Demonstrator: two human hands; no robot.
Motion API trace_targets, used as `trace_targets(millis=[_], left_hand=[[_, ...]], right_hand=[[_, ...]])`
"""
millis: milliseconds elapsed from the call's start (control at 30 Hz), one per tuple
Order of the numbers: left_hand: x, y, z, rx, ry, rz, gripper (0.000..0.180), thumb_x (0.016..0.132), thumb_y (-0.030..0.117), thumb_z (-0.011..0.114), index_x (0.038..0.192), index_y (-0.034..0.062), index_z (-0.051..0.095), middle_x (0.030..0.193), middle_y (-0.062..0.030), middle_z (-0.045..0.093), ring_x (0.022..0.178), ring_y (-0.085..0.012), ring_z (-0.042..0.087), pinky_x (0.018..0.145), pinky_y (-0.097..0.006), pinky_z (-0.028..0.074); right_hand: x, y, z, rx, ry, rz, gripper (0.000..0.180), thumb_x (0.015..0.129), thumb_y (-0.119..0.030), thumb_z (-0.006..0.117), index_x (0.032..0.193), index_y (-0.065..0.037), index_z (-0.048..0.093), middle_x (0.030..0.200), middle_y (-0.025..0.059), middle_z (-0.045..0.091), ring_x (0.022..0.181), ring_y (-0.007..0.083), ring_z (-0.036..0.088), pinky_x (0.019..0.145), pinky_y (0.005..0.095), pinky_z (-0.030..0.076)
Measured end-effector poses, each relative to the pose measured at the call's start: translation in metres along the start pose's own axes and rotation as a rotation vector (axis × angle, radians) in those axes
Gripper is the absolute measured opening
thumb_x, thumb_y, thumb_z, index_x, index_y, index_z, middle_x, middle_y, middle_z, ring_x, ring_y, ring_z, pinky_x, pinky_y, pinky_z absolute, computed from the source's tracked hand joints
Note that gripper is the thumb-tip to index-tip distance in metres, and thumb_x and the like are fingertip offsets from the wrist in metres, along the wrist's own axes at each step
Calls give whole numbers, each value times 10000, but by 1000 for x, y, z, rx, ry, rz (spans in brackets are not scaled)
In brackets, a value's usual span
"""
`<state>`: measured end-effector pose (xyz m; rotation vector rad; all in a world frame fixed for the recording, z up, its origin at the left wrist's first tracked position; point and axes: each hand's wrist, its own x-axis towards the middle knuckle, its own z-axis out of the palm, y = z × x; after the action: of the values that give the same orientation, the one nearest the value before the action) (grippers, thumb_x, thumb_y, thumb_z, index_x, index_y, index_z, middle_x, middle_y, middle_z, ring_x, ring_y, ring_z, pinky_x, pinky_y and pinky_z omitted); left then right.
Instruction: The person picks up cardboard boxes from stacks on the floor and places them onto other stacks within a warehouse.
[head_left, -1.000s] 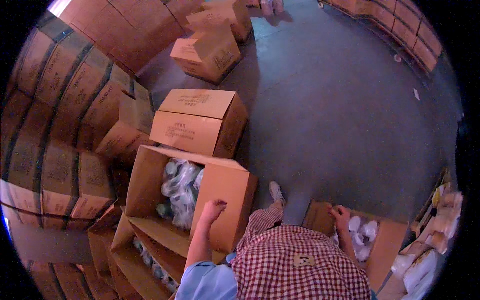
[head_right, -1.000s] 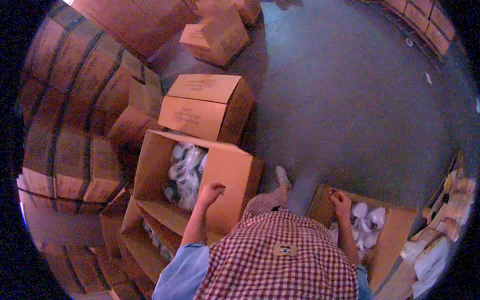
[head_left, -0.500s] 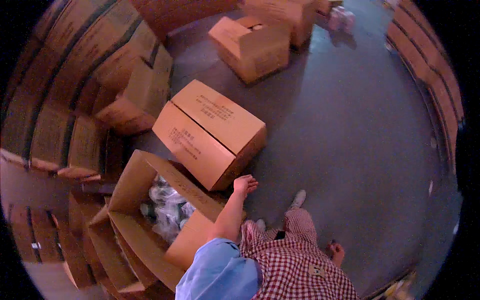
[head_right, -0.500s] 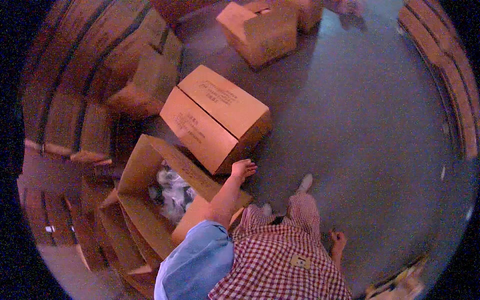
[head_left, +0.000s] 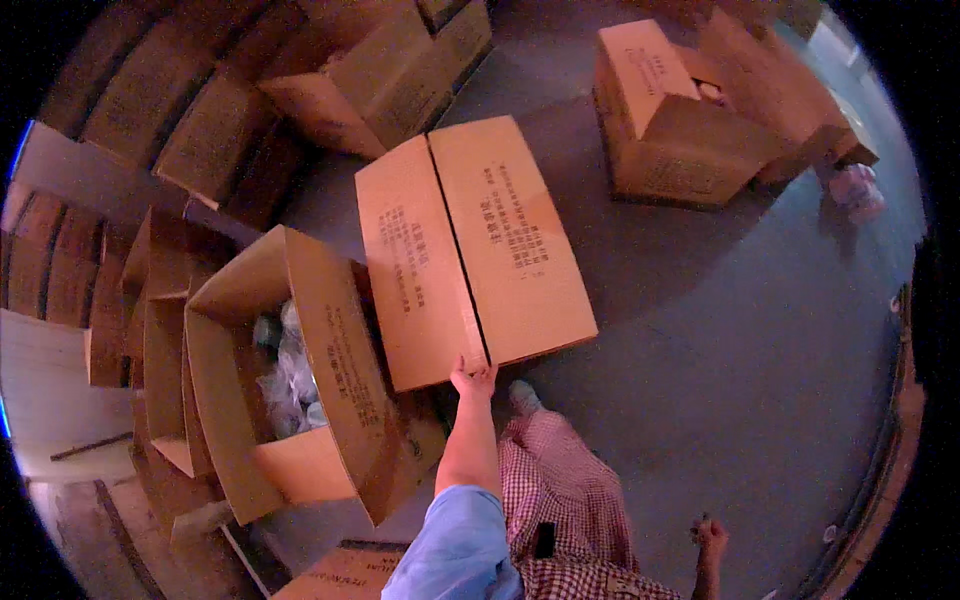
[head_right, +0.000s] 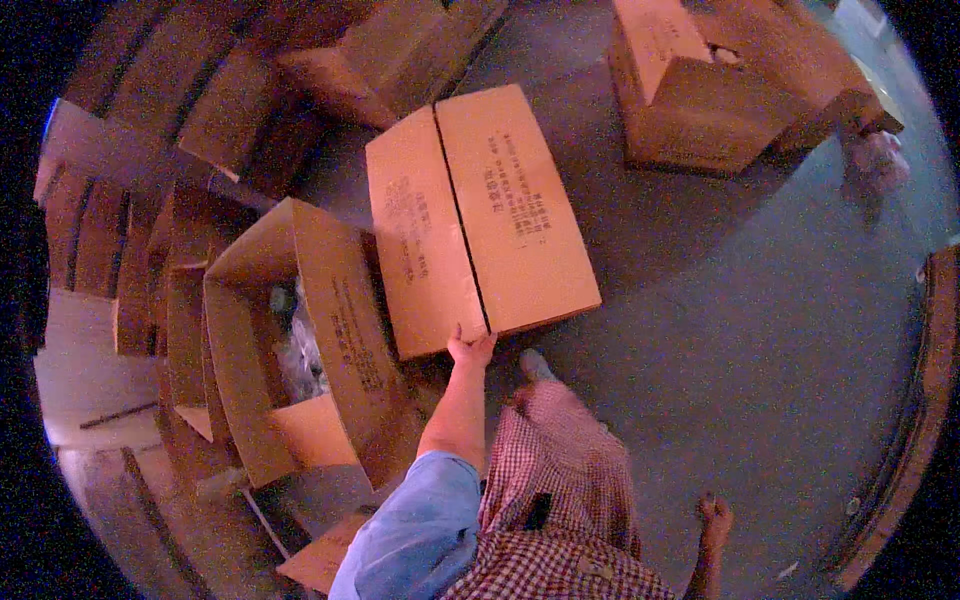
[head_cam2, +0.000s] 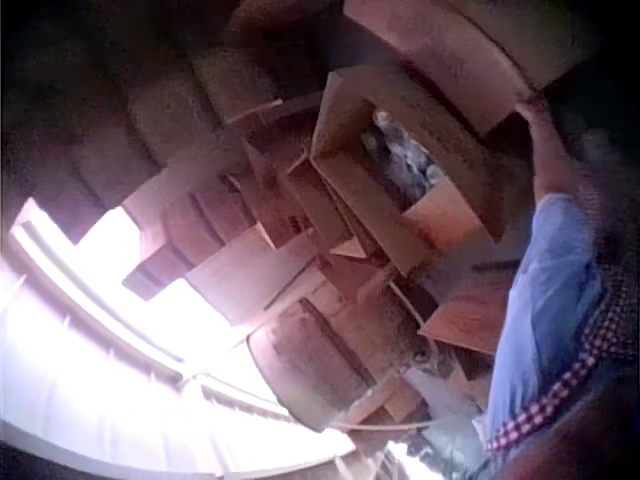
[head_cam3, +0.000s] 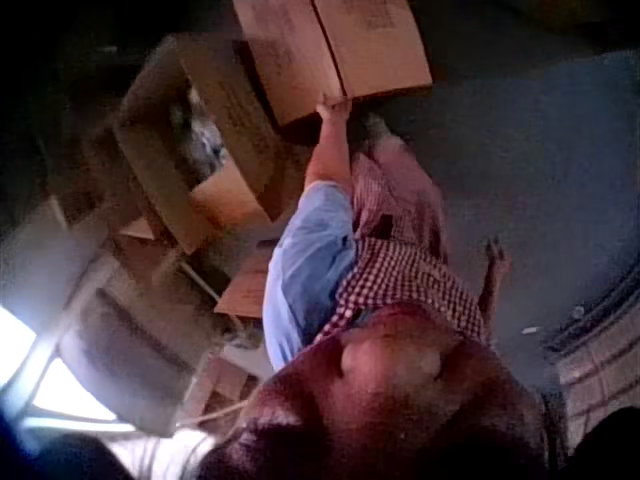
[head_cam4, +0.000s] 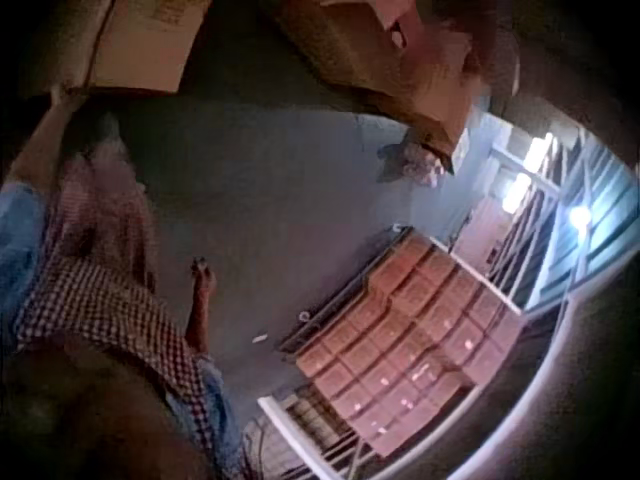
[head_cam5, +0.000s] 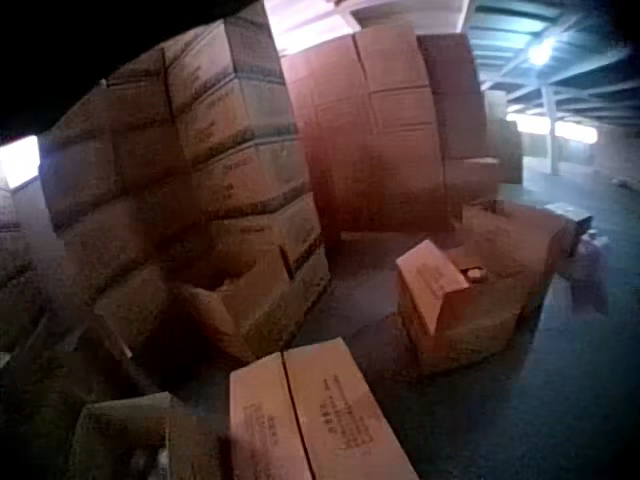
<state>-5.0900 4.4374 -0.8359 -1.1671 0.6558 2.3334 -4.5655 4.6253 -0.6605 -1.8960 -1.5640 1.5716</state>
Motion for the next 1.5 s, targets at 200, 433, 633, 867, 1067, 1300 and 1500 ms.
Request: trace_targets(millis=[200,433,633,867,1067,1300,1500], left_hand=[[-44,86,3,-145,-1,245,272,813,295,420,884,41,487,791,-102,541,610,-253,499,520,-332,396],[-86,180,32,-442,-12,488,677,737,586,431,1157,56,399,1117,-153,470,1014,-267,469,730,-371,436],[-66,170,59,-336,-316,808,842,708,629,424,1269,31,233,1310,-145,262,1160,-344,319,846,-463,391],[9,175,101,1435,144,829,674,687,116,622,1263,53,277,1334,-128,233,1212,-296,256,961,-383,279],[149,153,99,2269,55,731,666,671,156,604,1258,88,298,1321,-128,253,1229,-262,227,1005,-425,178],[150,128,150,2546,191,703,415,644,165,563,1044,74,498,1094,-116,476,1091,-267,397,945,-470,241],[-52,111,154,2690,437,715,233,624,172,569,831,63,562,927,-89,535,967,-258,453,878,-402,300]], right_hand=[[98,-74,107,-122,-240,-106,160,689,-129,596,756,13,567,706,46,562,679,147,538,609,275,423],[128,-226,394,-657,-844,-670,188,700,-175,611,845,-58,580,847,133,567,763,265,561,671,353,436],[163,-252,598,-1156,-1105,-1684,214,738,-218,503,830,-47,594,929,96,563,1005,259,454,944,375,293],[169,-306,634,-1652,-1458,-1664,204,693,-222,519,814,-73,586,897,81,561,974,233,453,984,389,220],[197,-390,490,-1251,-1219,-1512,167,670,-253,546,673,-87,548,746,56,564,840,227,497,887,395,311],[295,-394,411,-1068,-638,-1390,125,634,-203,575,660,-84,550,931,89,561,938,253,490,866,403,323],[306,-436,411,-739,-332,-1442,97,662,-40,561,729,19,523,1272,141,363,995,256,474,864,371,330]])
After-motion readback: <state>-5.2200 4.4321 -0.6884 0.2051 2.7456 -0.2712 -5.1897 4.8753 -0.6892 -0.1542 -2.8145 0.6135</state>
